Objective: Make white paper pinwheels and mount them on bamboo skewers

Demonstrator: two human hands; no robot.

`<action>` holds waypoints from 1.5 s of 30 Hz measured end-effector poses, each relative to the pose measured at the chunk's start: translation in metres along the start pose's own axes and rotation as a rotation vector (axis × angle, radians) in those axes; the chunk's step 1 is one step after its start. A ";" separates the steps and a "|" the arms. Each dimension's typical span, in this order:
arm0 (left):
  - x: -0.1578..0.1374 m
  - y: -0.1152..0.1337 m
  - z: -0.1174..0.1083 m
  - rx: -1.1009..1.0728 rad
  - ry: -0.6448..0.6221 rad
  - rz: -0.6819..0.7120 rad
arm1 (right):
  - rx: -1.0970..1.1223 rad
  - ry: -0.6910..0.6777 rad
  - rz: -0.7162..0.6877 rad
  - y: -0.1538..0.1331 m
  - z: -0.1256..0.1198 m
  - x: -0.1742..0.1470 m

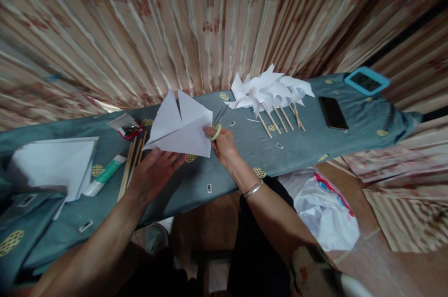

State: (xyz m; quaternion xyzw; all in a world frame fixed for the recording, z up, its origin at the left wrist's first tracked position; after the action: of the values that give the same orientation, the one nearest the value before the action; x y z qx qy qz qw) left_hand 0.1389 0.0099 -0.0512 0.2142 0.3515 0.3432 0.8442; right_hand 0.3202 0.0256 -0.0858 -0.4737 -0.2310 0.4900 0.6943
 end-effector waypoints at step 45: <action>0.003 0.022 -0.016 -0.205 0.218 0.106 | -0.547 -0.998 0.213 -0.012 -0.008 -0.060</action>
State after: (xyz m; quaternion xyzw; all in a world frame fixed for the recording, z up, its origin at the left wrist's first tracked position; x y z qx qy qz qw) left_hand 0.1192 0.0295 -0.0499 0.1067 0.3922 0.4426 0.7993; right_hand 0.3074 -0.0322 -0.0702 -0.3683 -0.5998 0.6436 0.3005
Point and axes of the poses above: each hand's wrist, its own x-axis towards the middle knuckle, its own z-axis out of the palm, y = z × x, the point moved 3 cm from there along x, towards the middle knuckle, and after that the axes turned 14 degrees about -z, right-handed, at the moved point
